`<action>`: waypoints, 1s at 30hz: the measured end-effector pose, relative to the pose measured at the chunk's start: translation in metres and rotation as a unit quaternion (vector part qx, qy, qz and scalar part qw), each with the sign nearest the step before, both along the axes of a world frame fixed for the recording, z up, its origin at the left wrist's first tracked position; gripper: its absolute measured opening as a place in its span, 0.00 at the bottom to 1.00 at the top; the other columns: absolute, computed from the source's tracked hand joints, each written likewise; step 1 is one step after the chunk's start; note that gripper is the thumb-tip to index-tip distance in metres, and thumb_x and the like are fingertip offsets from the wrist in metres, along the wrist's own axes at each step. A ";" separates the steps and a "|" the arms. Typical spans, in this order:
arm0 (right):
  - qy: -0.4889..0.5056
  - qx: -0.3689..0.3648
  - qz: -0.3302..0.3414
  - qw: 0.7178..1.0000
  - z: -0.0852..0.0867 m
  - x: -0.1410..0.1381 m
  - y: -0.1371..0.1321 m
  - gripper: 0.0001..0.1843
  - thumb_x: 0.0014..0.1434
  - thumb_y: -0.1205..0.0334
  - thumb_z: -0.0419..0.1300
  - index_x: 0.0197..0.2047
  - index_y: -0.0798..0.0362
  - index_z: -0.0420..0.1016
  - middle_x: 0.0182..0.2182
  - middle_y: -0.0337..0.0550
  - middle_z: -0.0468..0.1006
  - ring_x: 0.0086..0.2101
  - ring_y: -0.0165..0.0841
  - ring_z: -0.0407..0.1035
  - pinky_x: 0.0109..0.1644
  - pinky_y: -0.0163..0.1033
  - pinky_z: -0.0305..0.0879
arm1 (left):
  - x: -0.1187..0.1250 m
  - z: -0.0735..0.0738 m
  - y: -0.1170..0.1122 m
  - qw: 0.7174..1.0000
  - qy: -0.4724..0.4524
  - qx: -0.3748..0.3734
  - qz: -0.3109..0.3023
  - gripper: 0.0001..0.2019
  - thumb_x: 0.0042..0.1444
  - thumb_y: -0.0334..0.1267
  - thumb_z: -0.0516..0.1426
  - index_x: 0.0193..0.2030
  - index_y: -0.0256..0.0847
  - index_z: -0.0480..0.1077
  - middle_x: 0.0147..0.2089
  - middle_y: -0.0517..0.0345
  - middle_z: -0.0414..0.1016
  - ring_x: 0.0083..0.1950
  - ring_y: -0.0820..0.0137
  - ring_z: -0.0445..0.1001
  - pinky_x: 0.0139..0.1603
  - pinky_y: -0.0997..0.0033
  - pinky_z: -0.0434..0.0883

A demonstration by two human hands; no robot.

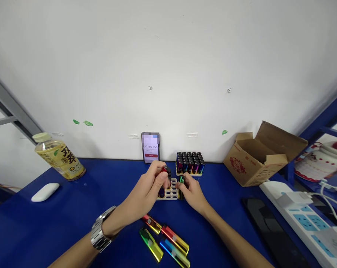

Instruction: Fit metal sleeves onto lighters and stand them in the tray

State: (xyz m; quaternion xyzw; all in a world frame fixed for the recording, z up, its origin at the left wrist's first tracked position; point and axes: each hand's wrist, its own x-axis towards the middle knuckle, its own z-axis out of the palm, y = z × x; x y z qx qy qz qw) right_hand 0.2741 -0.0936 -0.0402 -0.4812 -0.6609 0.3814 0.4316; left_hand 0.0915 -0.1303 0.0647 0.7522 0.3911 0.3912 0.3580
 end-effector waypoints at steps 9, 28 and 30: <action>0.106 -0.001 -0.036 0.994 -0.006 0.003 0.005 0.06 0.53 0.59 0.55 0.30 0.51 0.62 0.22 0.32 0.63 0.25 0.29 0.58 0.28 0.33 0.55 | 0.009 0.004 0.022 0.980 0.150 0.119 -0.048 0.10 0.63 0.38 0.52 0.49 0.43 0.67 0.41 0.56 0.74 0.43 0.67 0.70 0.45 0.65 0.66; 0.138 -0.018 -0.044 0.989 -0.002 0.003 0.006 0.08 0.52 0.58 0.56 0.28 0.51 0.60 0.22 0.32 0.62 0.25 0.29 0.59 0.29 0.33 0.55 | 0.009 -0.014 0.028 0.853 0.417 0.313 0.010 0.09 0.62 0.33 0.49 0.38 0.37 0.71 0.47 0.48 0.68 0.50 0.59 0.64 0.48 0.55 0.60; 0.137 -0.020 -0.042 0.990 -0.003 0.004 0.007 0.08 0.52 0.58 0.56 0.28 0.51 0.60 0.22 0.32 0.61 0.25 0.29 0.58 0.29 0.33 0.54 | 0.010 -0.015 0.027 0.842 0.431 0.323 0.020 0.09 0.62 0.32 0.50 0.38 0.37 0.71 0.47 0.47 0.67 0.51 0.57 0.63 0.48 0.53 0.61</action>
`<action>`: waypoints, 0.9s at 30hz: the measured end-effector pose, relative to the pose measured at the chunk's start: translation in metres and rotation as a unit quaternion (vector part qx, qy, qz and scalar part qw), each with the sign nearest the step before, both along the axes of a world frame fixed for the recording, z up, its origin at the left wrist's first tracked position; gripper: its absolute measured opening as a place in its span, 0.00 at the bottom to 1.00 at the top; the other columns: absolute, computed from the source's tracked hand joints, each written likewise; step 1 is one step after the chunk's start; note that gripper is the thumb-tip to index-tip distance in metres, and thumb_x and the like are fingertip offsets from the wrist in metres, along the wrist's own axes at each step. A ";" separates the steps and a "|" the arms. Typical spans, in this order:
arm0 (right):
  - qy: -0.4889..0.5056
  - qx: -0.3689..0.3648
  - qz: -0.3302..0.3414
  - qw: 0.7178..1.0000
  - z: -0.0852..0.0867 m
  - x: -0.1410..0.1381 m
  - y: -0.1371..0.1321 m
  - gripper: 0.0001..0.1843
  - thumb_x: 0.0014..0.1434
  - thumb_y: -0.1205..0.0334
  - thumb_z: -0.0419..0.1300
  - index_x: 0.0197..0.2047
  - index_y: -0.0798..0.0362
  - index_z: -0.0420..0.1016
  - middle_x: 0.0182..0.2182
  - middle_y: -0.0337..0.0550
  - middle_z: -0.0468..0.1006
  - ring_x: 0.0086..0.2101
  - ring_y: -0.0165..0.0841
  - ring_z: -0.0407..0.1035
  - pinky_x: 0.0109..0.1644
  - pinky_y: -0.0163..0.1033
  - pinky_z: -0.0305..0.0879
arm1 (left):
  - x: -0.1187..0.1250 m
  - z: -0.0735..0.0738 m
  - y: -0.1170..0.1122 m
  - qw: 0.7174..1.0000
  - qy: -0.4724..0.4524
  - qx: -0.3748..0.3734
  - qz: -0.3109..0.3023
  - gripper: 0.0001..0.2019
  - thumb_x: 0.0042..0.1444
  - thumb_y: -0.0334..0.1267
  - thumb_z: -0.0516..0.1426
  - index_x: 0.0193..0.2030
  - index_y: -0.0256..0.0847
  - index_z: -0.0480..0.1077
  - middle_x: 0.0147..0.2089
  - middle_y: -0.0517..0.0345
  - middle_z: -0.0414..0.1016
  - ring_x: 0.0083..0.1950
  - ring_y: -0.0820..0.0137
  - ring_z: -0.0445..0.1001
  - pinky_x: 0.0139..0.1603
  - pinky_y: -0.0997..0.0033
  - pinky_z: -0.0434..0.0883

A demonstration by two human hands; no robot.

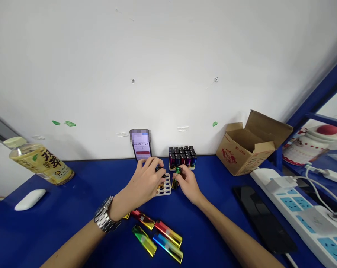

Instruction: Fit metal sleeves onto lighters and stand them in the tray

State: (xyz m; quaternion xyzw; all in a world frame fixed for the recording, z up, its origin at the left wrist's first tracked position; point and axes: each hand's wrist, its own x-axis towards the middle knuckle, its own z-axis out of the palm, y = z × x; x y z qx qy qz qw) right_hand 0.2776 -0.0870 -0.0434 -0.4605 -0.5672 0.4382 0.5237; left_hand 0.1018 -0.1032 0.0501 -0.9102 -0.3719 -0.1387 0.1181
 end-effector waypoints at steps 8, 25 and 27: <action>-0.008 0.015 0.004 1.000 0.000 -0.001 -0.001 0.08 0.53 0.59 0.56 0.27 0.51 0.60 0.22 0.31 0.59 0.25 0.28 0.56 0.29 0.33 0.54 | 0.001 -0.001 -0.003 0.999 -0.036 -0.033 0.006 0.09 0.61 0.34 0.52 0.37 0.39 0.73 0.48 0.48 0.65 0.52 0.56 0.62 0.46 0.55 0.62; -0.015 0.081 -0.019 0.996 0.018 0.001 -0.010 0.11 0.53 0.53 0.60 0.30 0.53 0.67 0.22 0.35 0.65 0.24 0.29 0.59 0.27 0.34 0.59 | 0.003 -0.010 -0.016 0.995 -0.035 0.084 0.049 0.15 0.63 0.40 0.51 0.50 0.37 0.71 0.57 0.36 0.66 0.58 0.46 0.62 0.52 0.41 0.63; 0.022 0.085 0.004 0.996 0.029 0.000 -0.014 0.12 0.52 0.53 0.62 0.29 0.53 0.69 0.22 0.36 0.67 0.24 0.29 0.61 0.28 0.35 0.61 | 0.004 -0.010 -0.018 0.994 -0.089 0.061 0.036 0.17 0.63 0.42 0.51 0.54 0.37 0.68 0.55 0.39 0.68 0.57 0.50 0.63 0.52 0.45 0.65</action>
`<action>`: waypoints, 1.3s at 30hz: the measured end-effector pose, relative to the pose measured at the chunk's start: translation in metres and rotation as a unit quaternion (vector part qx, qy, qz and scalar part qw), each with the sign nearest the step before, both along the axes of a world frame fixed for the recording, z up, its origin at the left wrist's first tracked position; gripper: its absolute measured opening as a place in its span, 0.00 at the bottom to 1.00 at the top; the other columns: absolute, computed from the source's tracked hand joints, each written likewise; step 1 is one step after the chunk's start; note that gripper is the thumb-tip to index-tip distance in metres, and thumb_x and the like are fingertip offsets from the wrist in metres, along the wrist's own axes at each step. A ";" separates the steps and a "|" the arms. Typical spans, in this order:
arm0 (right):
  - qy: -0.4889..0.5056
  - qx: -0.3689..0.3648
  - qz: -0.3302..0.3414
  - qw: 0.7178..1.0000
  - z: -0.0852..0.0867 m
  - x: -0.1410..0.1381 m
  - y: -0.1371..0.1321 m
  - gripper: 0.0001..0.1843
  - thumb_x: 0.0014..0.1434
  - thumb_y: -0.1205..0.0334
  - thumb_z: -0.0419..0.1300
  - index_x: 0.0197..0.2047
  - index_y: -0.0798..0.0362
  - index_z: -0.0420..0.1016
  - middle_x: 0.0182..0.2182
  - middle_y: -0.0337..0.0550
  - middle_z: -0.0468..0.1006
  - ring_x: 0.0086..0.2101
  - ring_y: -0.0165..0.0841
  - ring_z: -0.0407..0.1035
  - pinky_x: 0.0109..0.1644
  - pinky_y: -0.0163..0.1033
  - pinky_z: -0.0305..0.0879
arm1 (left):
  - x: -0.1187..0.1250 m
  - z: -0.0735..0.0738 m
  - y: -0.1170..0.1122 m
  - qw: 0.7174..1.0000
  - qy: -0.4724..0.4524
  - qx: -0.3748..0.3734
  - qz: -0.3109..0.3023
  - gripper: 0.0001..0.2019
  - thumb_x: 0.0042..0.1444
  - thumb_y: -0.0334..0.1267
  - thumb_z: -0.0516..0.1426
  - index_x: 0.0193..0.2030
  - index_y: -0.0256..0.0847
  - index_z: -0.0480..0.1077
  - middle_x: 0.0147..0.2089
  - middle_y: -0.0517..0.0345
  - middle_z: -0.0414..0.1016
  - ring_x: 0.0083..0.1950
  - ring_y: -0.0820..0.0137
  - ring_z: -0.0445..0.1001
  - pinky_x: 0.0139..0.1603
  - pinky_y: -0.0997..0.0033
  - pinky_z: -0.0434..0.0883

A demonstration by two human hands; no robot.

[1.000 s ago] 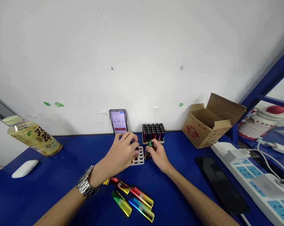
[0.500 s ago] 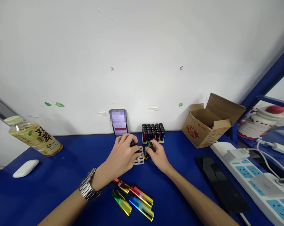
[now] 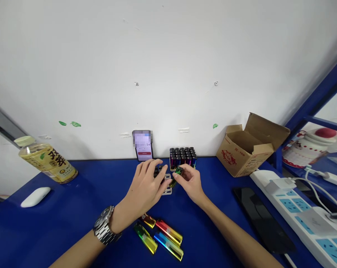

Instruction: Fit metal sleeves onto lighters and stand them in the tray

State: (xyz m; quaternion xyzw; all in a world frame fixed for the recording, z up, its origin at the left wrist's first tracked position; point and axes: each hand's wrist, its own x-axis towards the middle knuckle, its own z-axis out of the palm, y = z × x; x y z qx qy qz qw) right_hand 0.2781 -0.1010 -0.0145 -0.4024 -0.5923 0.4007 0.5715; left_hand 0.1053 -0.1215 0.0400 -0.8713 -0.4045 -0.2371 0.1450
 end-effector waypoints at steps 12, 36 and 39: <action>0.017 0.045 0.030 0.998 0.030 -0.011 -0.034 0.12 0.60 0.53 0.55 0.44 0.48 0.60 0.30 0.38 0.70 0.22 0.28 0.65 0.23 0.34 0.63 | 0.002 0.011 0.001 0.940 -0.206 -0.264 -0.059 0.09 0.64 0.41 0.48 0.45 0.40 0.63 0.36 0.55 0.73 0.37 0.66 0.73 0.37 0.66 0.70; -0.647 0.051 0.192 0.737 0.032 -0.002 -0.038 0.11 0.58 0.55 0.55 0.34 0.54 0.73 0.33 0.48 0.80 0.30 0.41 0.74 0.27 0.36 0.51 | 0.012 0.013 -0.002 0.846 -0.402 -0.349 0.008 0.18 0.60 0.44 0.46 0.20 0.42 0.48 0.19 0.68 0.48 0.21 0.77 0.49 0.22 0.75 0.50; -0.651 0.047 0.198 0.732 0.031 -0.003 -0.035 0.12 0.58 0.55 0.54 0.34 0.54 0.73 0.31 0.46 0.80 0.29 0.39 0.74 0.27 0.36 0.49 | 0.011 0.017 -0.002 0.862 -0.378 -0.337 0.013 0.17 0.59 0.41 0.46 0.21 0.42 0.47 0.19 0.68 0.48 0.22 0.78 0.49 0.23 0.75 0.51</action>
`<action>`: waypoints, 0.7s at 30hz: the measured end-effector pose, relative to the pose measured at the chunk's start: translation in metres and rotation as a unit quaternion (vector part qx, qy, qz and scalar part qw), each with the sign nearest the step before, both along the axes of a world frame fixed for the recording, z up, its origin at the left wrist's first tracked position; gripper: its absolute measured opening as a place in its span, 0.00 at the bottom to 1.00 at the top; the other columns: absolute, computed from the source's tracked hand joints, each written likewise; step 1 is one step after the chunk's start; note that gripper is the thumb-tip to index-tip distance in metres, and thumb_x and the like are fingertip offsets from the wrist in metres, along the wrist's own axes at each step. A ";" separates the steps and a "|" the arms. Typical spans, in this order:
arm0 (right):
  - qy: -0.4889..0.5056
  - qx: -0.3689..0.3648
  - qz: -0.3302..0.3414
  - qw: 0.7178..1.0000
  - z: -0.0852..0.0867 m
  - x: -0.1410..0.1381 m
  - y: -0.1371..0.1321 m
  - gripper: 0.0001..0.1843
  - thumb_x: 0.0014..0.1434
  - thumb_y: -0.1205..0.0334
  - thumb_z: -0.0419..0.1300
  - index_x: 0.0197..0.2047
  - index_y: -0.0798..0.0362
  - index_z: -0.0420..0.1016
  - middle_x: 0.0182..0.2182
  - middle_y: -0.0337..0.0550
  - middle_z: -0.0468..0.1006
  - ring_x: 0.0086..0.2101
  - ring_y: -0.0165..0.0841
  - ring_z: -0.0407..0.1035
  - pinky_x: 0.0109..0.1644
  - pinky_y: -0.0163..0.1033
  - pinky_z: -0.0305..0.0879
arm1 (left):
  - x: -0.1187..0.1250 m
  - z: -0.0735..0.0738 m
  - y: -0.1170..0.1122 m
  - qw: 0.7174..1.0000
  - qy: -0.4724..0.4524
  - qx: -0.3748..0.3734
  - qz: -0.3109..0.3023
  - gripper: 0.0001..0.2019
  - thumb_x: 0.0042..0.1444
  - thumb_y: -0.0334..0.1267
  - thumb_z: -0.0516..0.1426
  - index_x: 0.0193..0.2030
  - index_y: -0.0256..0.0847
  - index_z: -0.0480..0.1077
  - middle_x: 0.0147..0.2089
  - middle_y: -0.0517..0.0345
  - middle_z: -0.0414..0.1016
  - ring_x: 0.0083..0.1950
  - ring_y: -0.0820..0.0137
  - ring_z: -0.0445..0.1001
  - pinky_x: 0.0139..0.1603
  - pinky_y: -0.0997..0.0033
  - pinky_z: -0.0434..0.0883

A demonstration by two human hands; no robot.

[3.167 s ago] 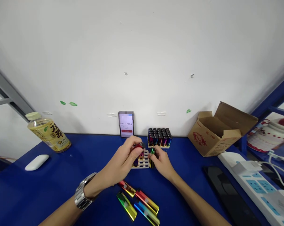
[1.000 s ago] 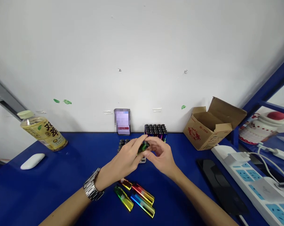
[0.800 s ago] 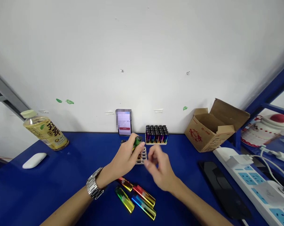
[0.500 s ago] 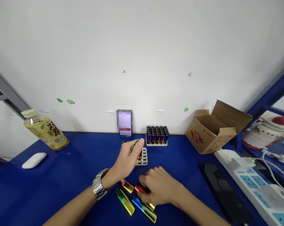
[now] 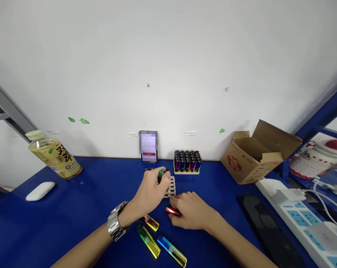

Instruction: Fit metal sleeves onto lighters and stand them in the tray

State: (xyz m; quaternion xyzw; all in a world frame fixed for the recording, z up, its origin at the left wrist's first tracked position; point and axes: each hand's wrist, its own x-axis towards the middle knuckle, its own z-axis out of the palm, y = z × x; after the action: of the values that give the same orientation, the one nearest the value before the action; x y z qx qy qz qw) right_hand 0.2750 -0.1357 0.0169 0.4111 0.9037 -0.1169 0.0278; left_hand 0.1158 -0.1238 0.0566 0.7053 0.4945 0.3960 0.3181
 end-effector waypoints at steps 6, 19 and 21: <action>0.012 0.010 -0.015 1.000 -0.010 0.000 0.004 0.13 0.57 0.53 0.55 0.31 0.53 0.73 0.25 0.44 0.78 0.26 0.37 0.72 0.26 0.36 0.42 | -0.001 0.001 0.001 1.000 0.002 0.000 0.007 0.17 0.60 0.42 0.46 0.21 0.42 0.48 0.18 0.69 0.50 0.20 0.78 0.51 0.22 0.75 0.52; 0.188 -0.039 -0.045 0.980 -0.034 0.010 0.014 0.09 0.48 0.61 0.61 0.21 0.53 0.66 0.18 0.35 0.73 0.20 0.27 0.63 0.26 0.31 0.46 | -0.018 0.022 -0.002 0.954 0.199 0.133 -0.181 0.10 0.65 0.43 0.48 0.43 0.44 0.68 0.42 0.55 0.67 0.43 0.66 0.64 0.45 0.62 0.60; 0.201 -0.040 -0.053 0.977 -0.034 0.011 0.014 0.10 0.47 0.61 0.61 0.20 0.53 0.65 0.18 0.34 0.72 0.20 0.26 0.62 0.26 0.31 0.46 | -0.021 0.025 -0.001 0.948 0.227 0.125 -0.186 0.08 0.65 0.41 0.50 0.44 0.44 0.67 0.41 0.57 0.70 0.43 0.67 0.65 0.46 0.62 0.59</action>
State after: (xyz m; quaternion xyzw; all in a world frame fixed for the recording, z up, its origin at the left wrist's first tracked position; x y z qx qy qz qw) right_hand 0.2858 -0.1220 -0.0172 0.4252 0.8622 -0.2343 -0.1446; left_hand 0.0944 -0.1243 0.0816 0.8902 0.3602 0.2178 0.1741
